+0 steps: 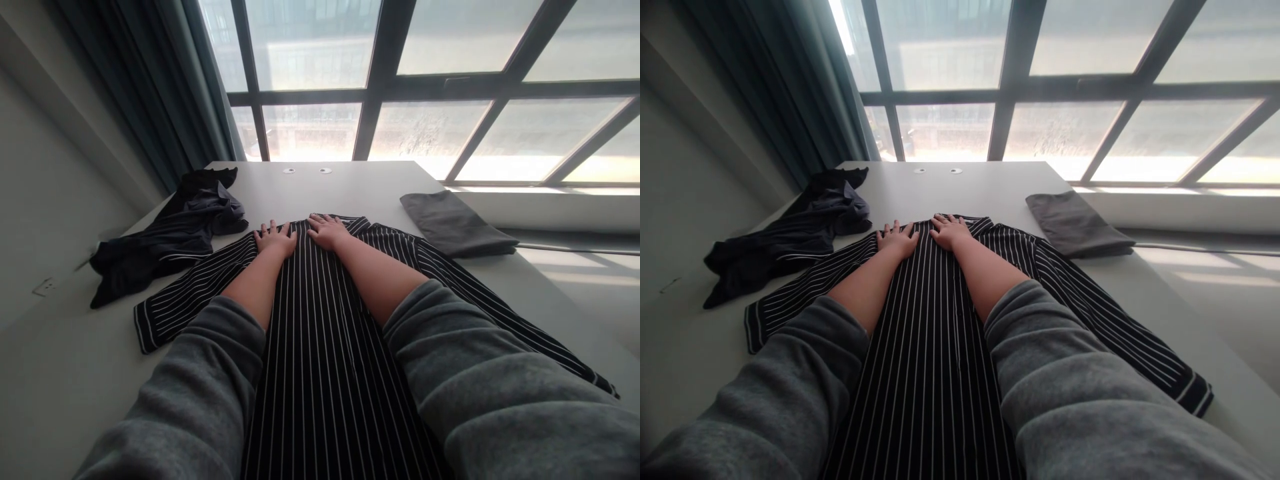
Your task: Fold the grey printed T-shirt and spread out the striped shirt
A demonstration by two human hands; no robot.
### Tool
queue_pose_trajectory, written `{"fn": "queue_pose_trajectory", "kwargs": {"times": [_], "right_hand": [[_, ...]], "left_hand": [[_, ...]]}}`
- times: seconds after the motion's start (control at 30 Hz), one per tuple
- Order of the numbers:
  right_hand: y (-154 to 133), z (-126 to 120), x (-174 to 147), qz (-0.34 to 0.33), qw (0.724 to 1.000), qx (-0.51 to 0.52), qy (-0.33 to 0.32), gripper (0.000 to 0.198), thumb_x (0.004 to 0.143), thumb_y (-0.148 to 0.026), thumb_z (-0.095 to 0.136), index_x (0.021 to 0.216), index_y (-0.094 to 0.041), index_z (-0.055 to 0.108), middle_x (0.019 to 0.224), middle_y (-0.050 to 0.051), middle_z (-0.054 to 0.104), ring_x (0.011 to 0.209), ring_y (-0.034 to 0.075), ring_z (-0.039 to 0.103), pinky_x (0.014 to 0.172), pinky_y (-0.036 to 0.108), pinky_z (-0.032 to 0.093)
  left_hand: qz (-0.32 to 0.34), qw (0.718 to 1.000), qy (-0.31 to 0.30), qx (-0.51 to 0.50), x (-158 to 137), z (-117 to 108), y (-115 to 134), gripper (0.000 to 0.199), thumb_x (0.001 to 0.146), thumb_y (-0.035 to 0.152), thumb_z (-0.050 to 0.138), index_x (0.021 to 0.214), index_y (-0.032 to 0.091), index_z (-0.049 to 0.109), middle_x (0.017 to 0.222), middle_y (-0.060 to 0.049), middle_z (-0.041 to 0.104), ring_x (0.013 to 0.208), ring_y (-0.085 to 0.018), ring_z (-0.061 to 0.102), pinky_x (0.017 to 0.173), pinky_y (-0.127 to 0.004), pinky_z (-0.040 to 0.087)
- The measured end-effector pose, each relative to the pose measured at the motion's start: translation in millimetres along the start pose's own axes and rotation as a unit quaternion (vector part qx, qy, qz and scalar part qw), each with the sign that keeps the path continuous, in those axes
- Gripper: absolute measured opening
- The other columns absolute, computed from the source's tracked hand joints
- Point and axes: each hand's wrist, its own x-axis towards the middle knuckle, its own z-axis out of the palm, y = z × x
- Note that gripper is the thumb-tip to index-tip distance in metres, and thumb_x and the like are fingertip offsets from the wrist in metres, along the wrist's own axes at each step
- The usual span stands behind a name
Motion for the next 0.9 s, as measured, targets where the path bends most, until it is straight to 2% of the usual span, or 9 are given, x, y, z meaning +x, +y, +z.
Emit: {"fn": "queue_pose_trajectory", "kwargs": {"times": [0.2, 0.33, 0.5, 0.6, 0.77, 0.9], "right_hand": [[-1, -2, 1, 0.007, 1.0, -0.007, -0.015, 0.069, 0.105, -0.064, 0.024, 0.17, -0.04, 0.021, 0.175, -0.009, 0.004, 0.165, 0.033, 0.008, 0.136, 0.063, 0.008], [0, -2, 4, 0.011, 1.0, -0.013, -0.019, 0.067, 0.104, -0.065, 0.022, 0.168, -0.046, 0.021, 0.175, -0.011, 0.003, 0.165, 0.035, 0.008, 0.134, 0.065, 0.008], [3, -2, 6, 0.011, 0.999, -0.027, -0.026, 0.066, 0.103, -0.068, 0.021, 0.166, -0.051, 0.021, 0.175, -0.01, 0.003, 0.164, 0.039, 0.008, 0.132, 0.069, 0.008], [3, -1, 6, 0.006, 0.999, -0.032, -0.02, 0.067, 0.102, -0.071, 0.02, 0.166, -0.052, 0.022, 0.175, -0.01, 0.004, 0.164, 0.04, 0.009, 0.132, 0.07, 0.009], [1, 2, 7, 0.013, 0.999, -0.047, -0.014, 0.07, 0.101, -0.073, 0.018, 0.167, -0.049, 0.021, 0.175, -0.011, 0.003, 0.164, 0.04, 0.009, 0.132, 0.069, 0.011], [1, 4, 9, 0.016, 0.998, -0.061, -0.016, 0.071, 0.101, -0.071, 0.018, 0.168, -0.047, 0.018, 0.175, -0.01, 0.001, 0.164, 0.038, 0.009, 0.133, 0.068, 0.012]], "left_hand": [[0.045, 0.999, -0.011, 0.028, -13, -6, -34, 0.075, 0.102, 0.065, 0.02, 0.17, 0.033, 0.024, 0.178, -0.005, 0.007, 0.166, -0.034, 0.009, 0.134, -0.06, 0.009], [0.042, 0.998, -0.028, 0.045, -34, -14, -76, 0.075, 0.103, 0.063, 0.018, 0.171, 0.029, 0.021, 0.178, -0.005, 0.005, 0.166, -0.034, 0.01, 0.134, -0.06, 0.011], [0.088, 0.992, 0.008, 0.086, -90, -17, -155, 0.071, 0.107, 0.05, 0.019, 0.17, 0.019, 0.027, 0.176, -0.009, 0.015, 0.165, -0.032, 0.015, 0.134, -0.053, 0.018], [0.088, 0.99, 0.032, 0.105, -132, -15, -199, 0.068, 0.107, 0.046, 0.023, 0.168, 0.017, 0.03, 0.175, -0.009, 0.019, 0.164, -0.031, 0.018, 0.134, -0.051, 0.021], [0.072, 0.991, 0.043, 0.103, -194, -11, -258, 0.066, 0.106, 0.05, 0.027, 0.168, 0.028, 0.033, 0.175, -0.003, 0.021, 0.164, -0.028, 0.022, 0.134, -0.052, 0.022], [0.002, 0.996, 0.039, 0.084, -219, -12, -293, 0.065, 0.106, 0.051, 0.025, 0.168, 0.034, 0.029, 0.176, -0.001, 0.017, 0.164, -0.03, 0.019, 0.132, -0.057, 0.023]]}}
